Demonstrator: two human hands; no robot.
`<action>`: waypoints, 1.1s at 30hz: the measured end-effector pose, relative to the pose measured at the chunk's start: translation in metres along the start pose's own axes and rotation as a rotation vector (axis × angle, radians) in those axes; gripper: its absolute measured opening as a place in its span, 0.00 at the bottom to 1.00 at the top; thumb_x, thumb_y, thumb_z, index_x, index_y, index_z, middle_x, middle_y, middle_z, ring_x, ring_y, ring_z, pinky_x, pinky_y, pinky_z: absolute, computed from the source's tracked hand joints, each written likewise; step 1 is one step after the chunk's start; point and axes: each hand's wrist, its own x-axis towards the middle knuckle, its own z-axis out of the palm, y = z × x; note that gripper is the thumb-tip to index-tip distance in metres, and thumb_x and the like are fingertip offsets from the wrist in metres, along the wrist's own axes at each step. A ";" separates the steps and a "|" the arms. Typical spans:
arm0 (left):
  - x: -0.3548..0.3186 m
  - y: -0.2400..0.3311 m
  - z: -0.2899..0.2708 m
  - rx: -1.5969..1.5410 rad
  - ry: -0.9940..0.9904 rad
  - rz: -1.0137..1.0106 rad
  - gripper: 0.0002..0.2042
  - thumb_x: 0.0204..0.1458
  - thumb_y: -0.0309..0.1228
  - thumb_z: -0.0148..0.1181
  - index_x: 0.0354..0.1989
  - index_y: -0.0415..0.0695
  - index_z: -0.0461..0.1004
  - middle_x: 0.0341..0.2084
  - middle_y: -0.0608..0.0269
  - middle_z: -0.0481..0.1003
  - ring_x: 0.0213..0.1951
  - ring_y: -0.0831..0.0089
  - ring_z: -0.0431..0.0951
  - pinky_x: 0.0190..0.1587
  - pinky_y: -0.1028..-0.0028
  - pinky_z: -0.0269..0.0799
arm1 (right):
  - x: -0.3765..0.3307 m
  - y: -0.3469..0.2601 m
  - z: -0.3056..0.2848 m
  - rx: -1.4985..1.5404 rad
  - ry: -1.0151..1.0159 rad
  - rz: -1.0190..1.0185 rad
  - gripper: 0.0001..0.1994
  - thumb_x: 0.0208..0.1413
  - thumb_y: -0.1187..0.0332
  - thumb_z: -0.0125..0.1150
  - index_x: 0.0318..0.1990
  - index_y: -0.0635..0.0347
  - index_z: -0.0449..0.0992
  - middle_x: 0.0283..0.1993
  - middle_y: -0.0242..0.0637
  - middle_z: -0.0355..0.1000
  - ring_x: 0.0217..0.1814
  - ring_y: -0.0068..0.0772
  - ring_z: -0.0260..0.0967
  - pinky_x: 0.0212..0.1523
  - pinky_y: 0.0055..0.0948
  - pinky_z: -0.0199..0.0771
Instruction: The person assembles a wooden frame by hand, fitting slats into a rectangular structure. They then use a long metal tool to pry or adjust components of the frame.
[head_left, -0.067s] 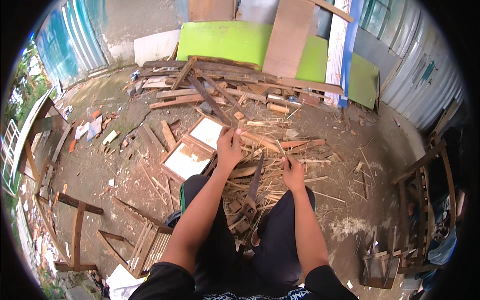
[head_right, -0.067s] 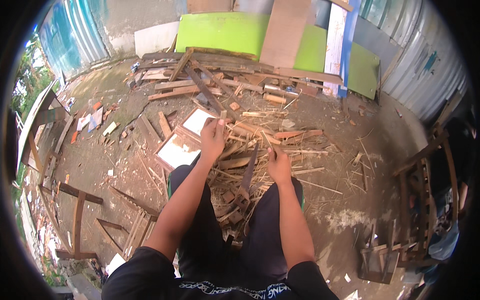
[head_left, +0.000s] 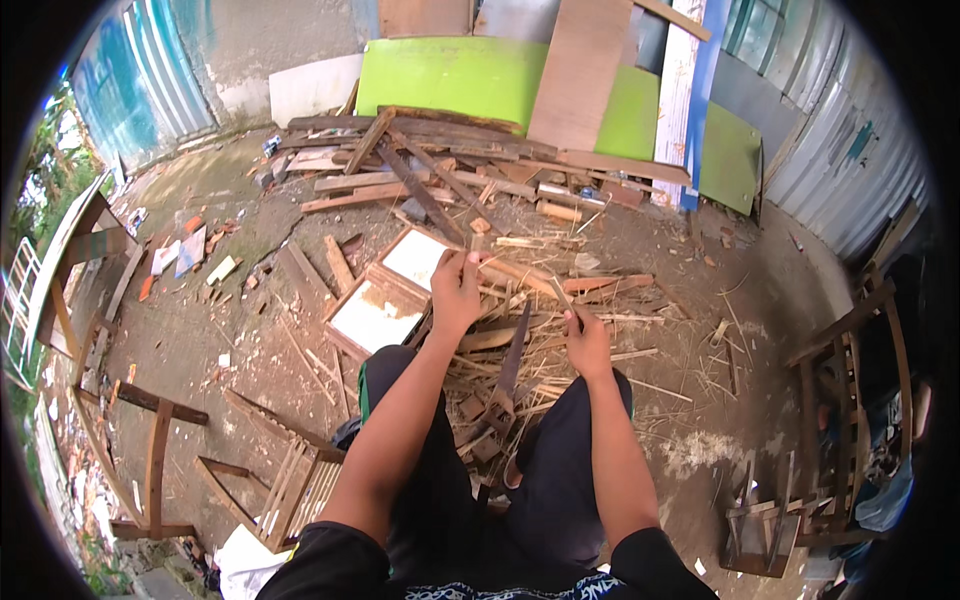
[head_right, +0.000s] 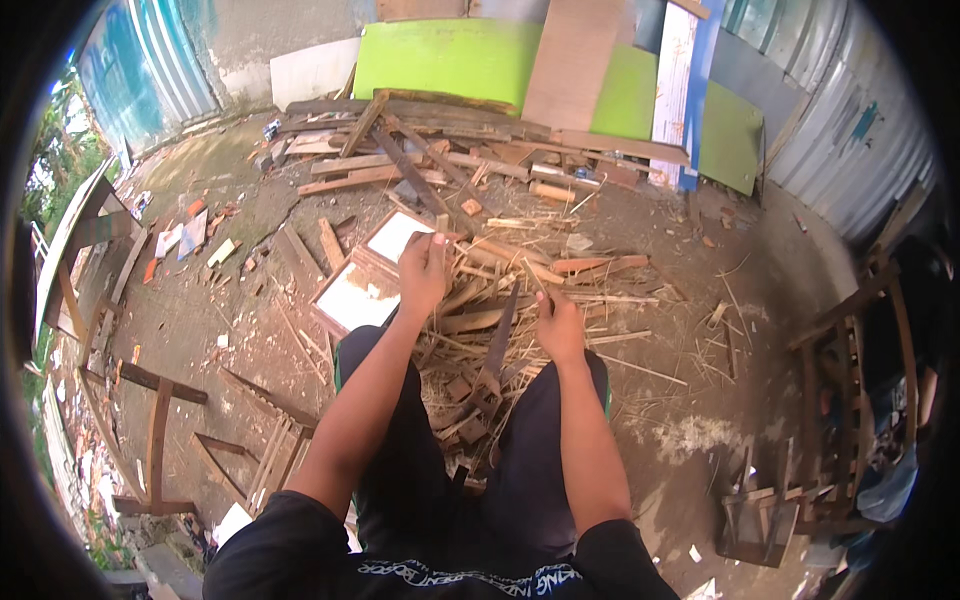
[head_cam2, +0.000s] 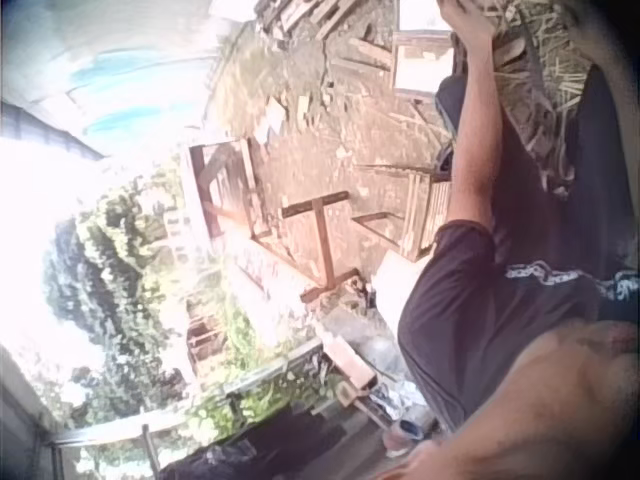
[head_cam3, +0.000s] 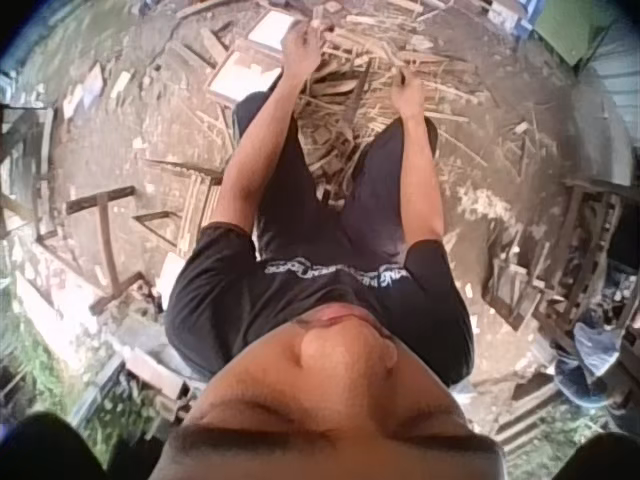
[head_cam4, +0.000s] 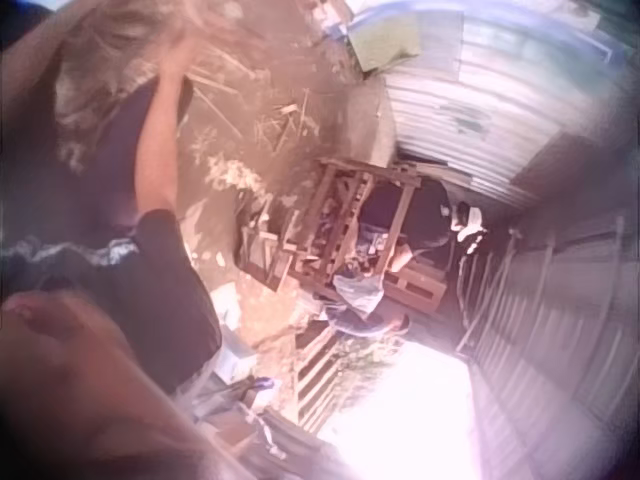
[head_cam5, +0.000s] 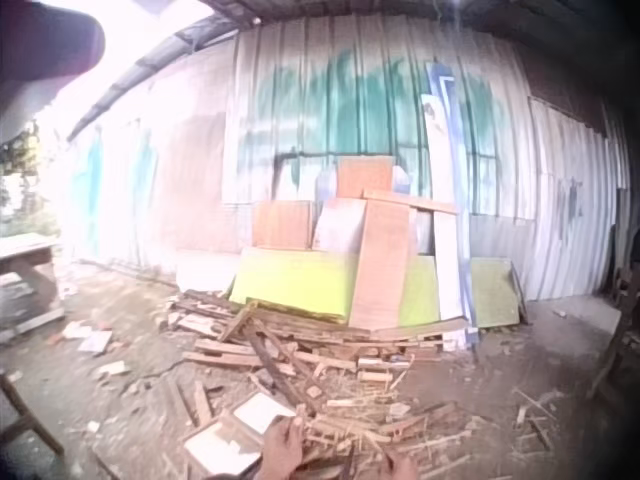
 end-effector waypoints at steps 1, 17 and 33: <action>0.002 -0.007 -0.005 0.038 0.053 0.055 0.15 0.70 0.34 0.52 0.42 0.37 0.84 0.27 0.56 0.75 0.30 0.63 0.75 0.36 0.67 0.70 | 0.003 0.000 0.003 -0.017 -0.019 0.020 0.12 0.70 0.62 0.58 0.45 0.64 0.80 0.30 0.55 0.74 0.34 0.62 0.73 0.37 0.51 0.70; 0.001 -0.023 -0.069 -0.214 0.071 -0.312 0.17 0.67 0.24 0.57 0.60 0.37 0.60 0.38 0.53 0.76 0.35 0.65 0.84 0.34 0.69 0.86 | 0.029 -0.022 0.030 -0.065 -0.458 -0.068 0.21 0.67 0.50 0.61 0.56 0.56 0.83 0.48 0.49 0.82 0.52 0.48 0.80 0.59 0.48 0.75; -0.064 0.033 -0.166 0.228 0.211 -0.220 0.20 0.66 0.36 0.62 0.61 0.40 0.69 0.46 0.47 0.80 0.47 0.63 0.82 0.49 0.67 0.78 | -0.005 -0.057 0.077 0.298 -0.769 -0.247 0.09 0.70 0.75 0.53 0.53 0.63 0.74 0.36 0.41 0.76 0.35 0.30 0.76 0.39 0.35 0.76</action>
